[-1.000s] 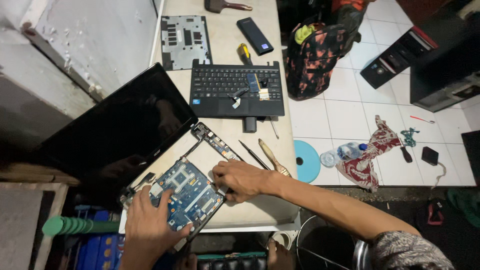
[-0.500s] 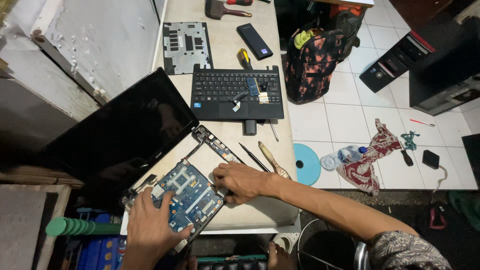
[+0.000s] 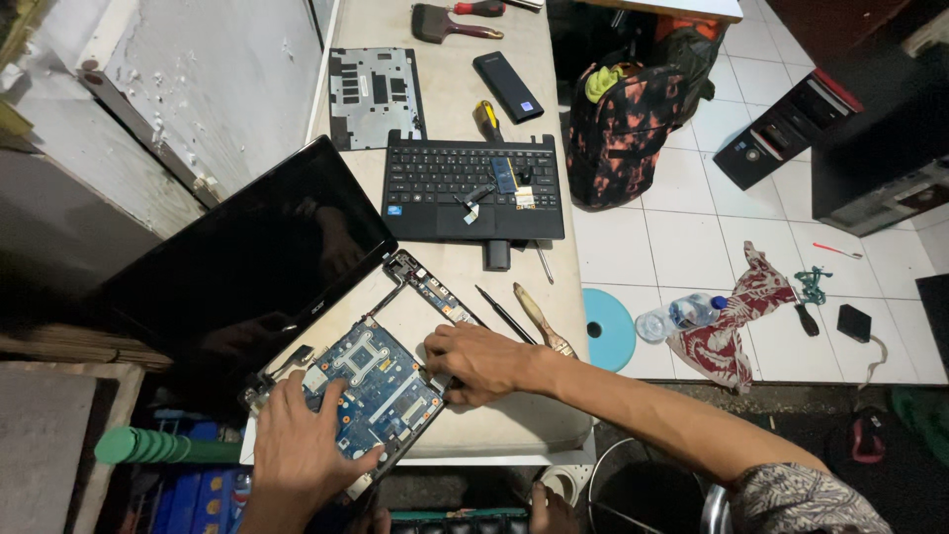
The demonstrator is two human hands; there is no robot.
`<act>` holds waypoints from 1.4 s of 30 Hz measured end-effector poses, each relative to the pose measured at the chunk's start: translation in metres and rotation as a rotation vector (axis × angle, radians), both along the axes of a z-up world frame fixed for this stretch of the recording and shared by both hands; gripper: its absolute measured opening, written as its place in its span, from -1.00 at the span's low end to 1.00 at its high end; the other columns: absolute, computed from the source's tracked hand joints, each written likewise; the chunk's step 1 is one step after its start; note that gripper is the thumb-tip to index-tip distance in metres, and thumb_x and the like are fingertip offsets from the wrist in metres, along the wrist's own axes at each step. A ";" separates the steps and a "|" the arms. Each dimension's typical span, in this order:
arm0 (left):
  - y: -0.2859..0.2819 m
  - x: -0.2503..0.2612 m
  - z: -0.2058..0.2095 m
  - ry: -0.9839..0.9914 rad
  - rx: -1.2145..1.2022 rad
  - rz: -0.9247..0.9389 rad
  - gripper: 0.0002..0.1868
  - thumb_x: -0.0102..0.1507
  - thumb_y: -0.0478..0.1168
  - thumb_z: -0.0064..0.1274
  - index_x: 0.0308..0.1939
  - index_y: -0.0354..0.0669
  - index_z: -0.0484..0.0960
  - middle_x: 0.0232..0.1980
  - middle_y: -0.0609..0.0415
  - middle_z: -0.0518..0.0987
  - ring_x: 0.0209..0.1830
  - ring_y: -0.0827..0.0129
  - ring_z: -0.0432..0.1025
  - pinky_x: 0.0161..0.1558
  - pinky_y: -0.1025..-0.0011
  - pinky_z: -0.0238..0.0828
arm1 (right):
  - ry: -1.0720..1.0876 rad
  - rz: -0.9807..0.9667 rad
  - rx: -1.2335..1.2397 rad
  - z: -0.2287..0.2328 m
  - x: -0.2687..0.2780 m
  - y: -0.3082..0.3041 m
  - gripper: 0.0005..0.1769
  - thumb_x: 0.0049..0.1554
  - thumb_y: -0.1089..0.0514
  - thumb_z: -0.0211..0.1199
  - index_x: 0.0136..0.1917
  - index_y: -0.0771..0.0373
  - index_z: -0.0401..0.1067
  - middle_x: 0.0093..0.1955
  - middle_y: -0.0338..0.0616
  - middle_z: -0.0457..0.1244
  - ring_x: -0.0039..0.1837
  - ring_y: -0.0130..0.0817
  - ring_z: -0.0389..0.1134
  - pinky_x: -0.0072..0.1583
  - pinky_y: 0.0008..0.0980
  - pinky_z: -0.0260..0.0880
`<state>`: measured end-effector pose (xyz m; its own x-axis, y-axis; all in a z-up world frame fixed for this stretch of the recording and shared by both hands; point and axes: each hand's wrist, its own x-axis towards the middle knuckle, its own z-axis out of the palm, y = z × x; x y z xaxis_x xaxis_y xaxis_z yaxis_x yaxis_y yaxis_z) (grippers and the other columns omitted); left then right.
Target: The person works on a disassembled laptop motherboard, using a screwdriver to loosen screws and disconnecting ribbon cables. They manipulate the motherboard and internal components on a white table.
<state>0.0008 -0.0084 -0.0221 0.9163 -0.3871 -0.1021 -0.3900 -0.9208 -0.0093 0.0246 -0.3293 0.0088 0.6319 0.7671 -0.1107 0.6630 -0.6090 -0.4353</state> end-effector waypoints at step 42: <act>0.002 0.001 0.004 -0.095 0.017 -0.025 0.15 -0.29 0.75 0.37 0.16 0.24 0.47 0.48 -0.17 0.39 0.42 -0.09 0.39 0.36 0.01 0.43 | 0.026 0.010 0.140 -0.005 0.002 -0.005 -0.67 0.07 -0.05 0.32 -0.04 0.23 0.55 0.01 -0.07 0.27 0.10 -0.01 0.30 0.14 0.05 0.34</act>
